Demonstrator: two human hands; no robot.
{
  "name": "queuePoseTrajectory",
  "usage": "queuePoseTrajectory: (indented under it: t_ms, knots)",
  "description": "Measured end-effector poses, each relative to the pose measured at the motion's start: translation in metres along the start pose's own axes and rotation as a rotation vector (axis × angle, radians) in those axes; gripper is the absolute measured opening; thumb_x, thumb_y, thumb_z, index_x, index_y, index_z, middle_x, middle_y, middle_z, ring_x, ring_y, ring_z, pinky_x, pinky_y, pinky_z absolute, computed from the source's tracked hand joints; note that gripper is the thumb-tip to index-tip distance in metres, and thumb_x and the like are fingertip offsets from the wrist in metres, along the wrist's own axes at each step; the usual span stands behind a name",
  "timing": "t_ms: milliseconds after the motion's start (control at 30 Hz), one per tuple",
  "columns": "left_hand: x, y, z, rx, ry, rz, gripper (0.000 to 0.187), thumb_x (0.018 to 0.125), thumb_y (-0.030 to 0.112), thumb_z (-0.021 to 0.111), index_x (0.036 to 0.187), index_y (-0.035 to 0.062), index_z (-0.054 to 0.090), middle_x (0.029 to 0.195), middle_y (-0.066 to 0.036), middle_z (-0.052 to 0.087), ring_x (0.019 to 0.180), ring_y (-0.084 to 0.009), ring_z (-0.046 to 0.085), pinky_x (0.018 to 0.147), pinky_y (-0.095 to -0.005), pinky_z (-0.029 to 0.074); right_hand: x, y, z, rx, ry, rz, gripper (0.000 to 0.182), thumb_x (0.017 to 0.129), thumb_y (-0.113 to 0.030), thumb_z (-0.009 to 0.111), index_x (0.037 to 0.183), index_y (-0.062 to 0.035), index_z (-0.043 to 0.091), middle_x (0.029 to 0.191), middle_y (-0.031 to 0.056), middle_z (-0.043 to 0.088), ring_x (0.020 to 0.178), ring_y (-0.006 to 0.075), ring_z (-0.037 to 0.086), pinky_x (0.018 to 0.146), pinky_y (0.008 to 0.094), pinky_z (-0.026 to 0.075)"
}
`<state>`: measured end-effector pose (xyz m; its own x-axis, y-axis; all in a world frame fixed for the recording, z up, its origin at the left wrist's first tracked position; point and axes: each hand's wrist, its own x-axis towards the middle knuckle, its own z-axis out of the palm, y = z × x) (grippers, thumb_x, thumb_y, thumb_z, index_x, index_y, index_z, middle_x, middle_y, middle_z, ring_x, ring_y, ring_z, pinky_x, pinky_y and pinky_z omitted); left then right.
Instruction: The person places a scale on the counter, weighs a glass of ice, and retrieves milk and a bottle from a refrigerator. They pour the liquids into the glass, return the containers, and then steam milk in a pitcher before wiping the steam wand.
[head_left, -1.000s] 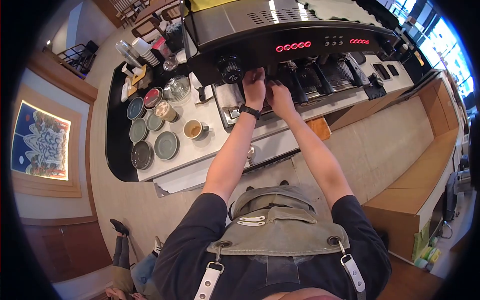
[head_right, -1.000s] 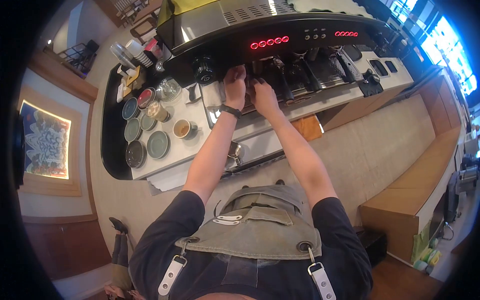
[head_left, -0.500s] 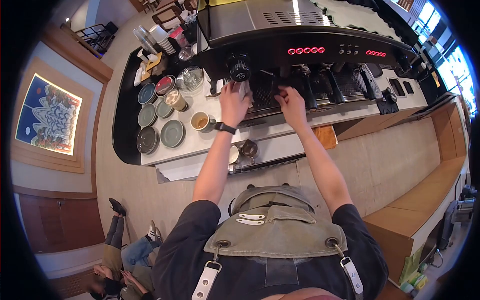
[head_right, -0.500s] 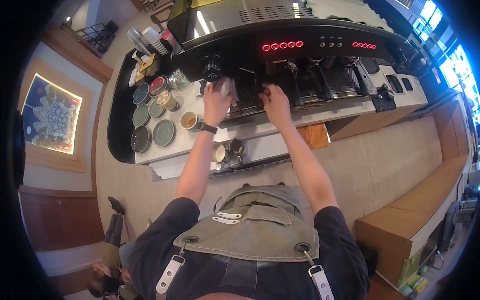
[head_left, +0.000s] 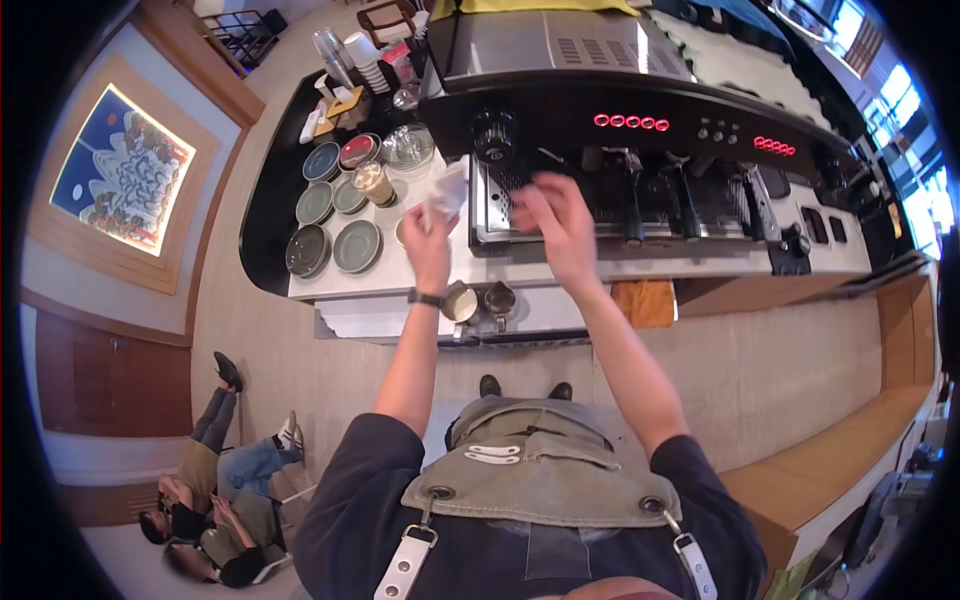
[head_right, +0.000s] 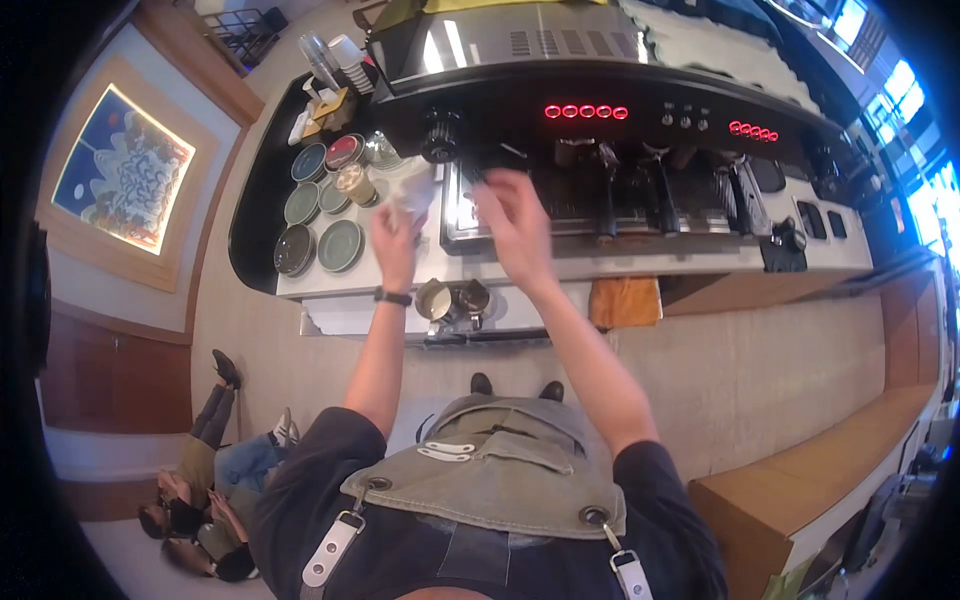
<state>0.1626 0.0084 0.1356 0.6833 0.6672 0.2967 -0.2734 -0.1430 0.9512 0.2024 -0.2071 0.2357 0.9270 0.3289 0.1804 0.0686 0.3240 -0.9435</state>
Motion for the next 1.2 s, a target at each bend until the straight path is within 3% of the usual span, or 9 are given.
queuePoseTrajectory:
  t_ms: [100,267,400,567,667,800,933,967,1200]
  knots:
    - [-0.04,0.029,-0.046,-0.289,0.017,-0.157,0.03,0.107,0.019,0.058,0.122,-0.0044,0.045,0.123,-0.021,0.062,0.112,-0.0329,0.067,0.094,-0.0461,0.064,0.023,-0.032,0.052,0.552,-0.052,0.251,0.054,0.109,-0.046,0.049,0.137,0.0003,0.043,0.127,0.0231,0.064,0.104,0.0332,0.07,0.096,0.0429,0.057]
    - [-0.092,0.046,-0.12,-0.287,-0.098,-0.279,0.029,0.107,0.023,0.059,0.12,-0.0017,0.049,0.124,-0.018,0.064,0.114,-0.0307,0.068,0.09,-0.0477,0.065,0.025,-0.052,0.087,1.04,0.056,0.237,0.058,0.108,-0.052,0.047,0.121,0.0023,0.059,0.115,0.0202,0.066,0.105,0.0313,0.068,0.09,0.0397,0.06]
    - [-0.11,0.038,-0.174,-0.344,-0.229,-0.417,0.035,0.107,0.025,0.058,0.13,0.0001,0.05,0.125,-0.016,0.065,0.109,-0.0329,0.071,0.083,-0.0452,0.067,0.043,-0.035,0.087,0.563,0.24,0.104,0.042,0.101,-0.038,0.065,0.117,-0.0023,0.05,0.097,0.0171,0.068,0.075,0.0266,0.07,0.068,0.0345,0.06]
    - [-0.106,0.02,-0.219,-0.395,-0.464,-0.557,0.041,0.107,0.027,0.057,0.137,-0.0004,0.049,0.125,-0.02,0.067,0.103,-0.0343,0.074,0.08,-0.0422,0.067,0.018,-0.063,0.092,-1.875,0.252,-0.586,0.035,0.084,-0.013,0.073,0.117,-0.0184,0.061,0.133,0.0182,0.054,0.115,0.0363,0.058,0.094,0.0432,0.053]
    - [-0.092,0.02,-0.228,-0.414,-0.597,-0.591,0.041,0.106,0.026,0.058,0.134,-0.0017,0.048,0.122,-0.022,0.068,0.099,-0.0357,0.075,0.08,-0.0426,0.067,0.015,-0.063,0.085,-1.591,0.215,-0.813,0.05,0.08,-0.014,0.078,0.126,-0.0236,0.062,0.133,0.0194,0.053,0.12,0.0382,0.056,0.103,0.0433,0.049]
    - [-0.077,0.016,-0.235,-0.434,-0.709,-0.583,0.039,0.105,0.025,0.059,0.131,-0.003,0.049,0.12,-0.022,0.068,0.098,-0.0367,0.075,0.081,-0.0426,0.067,0.01,-0.075,0.091,-0.062,0.331,0.139,0.054,0.095,-0.041,0.074,0.129,-0.0056,0.053,0.115,0.0208,0.064,0.099,0.03,0.07,0.087,0.0341,0.061]
    - [-0.068,0.023,-0.237,-0.497,-0.731,-0.61,0.028,0.106,0.019,0.058,0.124,-0.0026,0.052,0.117,-0.02,0.069,0.101,-0.0307,0.074,0.085,-0.0445,0.066,0.03,-0.066,0.096,-0.279,0.431,0.045,0.067,0.095,-0.061,0.066,0.119,0.0001,0.054,0.103,0.0168,0.067,0.076,0.0286,0.071,0.069,0.0383,0.062]
    - [-0.066,0.021,-0.238,-0.492,-0.742,-0.614,0.029,0.106,0.019,0.058,0.124,-0.0025,0.052,0.117,-0.02,0.069,0.102,-0.0304,0.073,0.085,-0.0444,0.066,0.023,-0.077,0.099,-0.881,0.413,0.009,0.041,0.092,-0.038,0.074,0.116,-0.009,0.059,0.112,0.0137,0.063,0.092,0.0275,0.068,0.079,0.04,0.056]
    - [-0.062,0.038,-0.228,-0.576,-0.777,-0.673,0.038,0.103,0.018,0.065,0.131,-0.0034,0.052,0.118,-0.015,0.069,0.107,-0.0222,0.07,0.086,-0.037,0.063,-0.046,-0.037,0.1,-1.775,0.335,-0.85,0.04,0.077,-0.005,0.071,0.115,-0.0179,0.066,0.133,0.008,0.053,0.13,0.0304,0.047,0.106,0.0398,0.04]
